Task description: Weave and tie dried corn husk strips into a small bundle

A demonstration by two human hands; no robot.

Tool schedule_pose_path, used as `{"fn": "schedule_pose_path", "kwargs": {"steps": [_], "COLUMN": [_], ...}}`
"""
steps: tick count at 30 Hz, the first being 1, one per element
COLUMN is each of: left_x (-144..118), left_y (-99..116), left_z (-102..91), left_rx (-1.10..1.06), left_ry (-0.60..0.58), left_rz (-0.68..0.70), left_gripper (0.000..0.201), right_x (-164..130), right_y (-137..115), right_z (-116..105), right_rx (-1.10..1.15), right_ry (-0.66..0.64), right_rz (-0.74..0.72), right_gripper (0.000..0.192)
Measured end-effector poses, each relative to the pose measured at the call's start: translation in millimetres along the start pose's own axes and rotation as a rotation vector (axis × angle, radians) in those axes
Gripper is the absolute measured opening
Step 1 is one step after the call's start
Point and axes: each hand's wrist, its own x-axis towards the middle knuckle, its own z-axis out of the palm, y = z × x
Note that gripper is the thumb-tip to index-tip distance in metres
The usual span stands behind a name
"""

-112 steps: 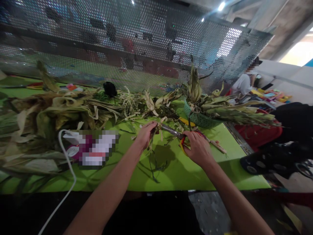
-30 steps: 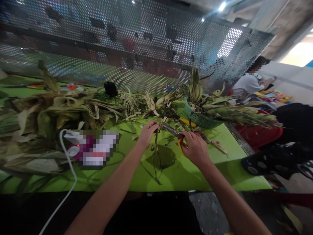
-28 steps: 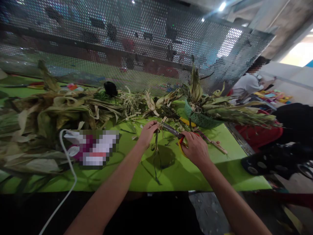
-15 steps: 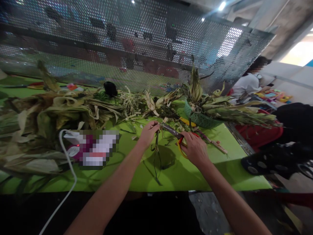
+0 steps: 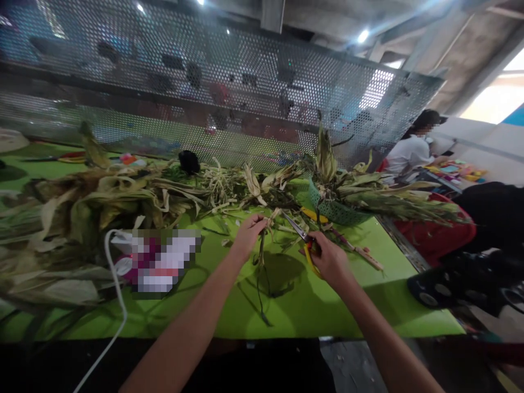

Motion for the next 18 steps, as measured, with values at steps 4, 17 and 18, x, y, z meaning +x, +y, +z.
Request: {"fn": "schedule_pose_path", "kwargs": {"steps": [4, 17, 18], "left_x": [-1, 2, 2], "left_y": [1, -6, -5], "left_z": [-0.3, 0.1, 0.8], "left_rx": [-0.186, -0.118, -0.105], "left_ry": [-0.003, -0.013, -0.015], "left_rz": [-0.090, -0.006, 0.015], "left_gripper": [0.019, 0.030, 0.032], "right_x": [-4, 2, 10], "right_y": [18, 23, 12], "right_z": [-7, -33, -31], "right_rx": [-0.005, 0.008, 0.123], "right_ry": [-0.109, -0.263, -0.242], "right_rz": [0.010, 0.007, 0.009], "right_gripper": [0.028, 0.034, 0.034]}}
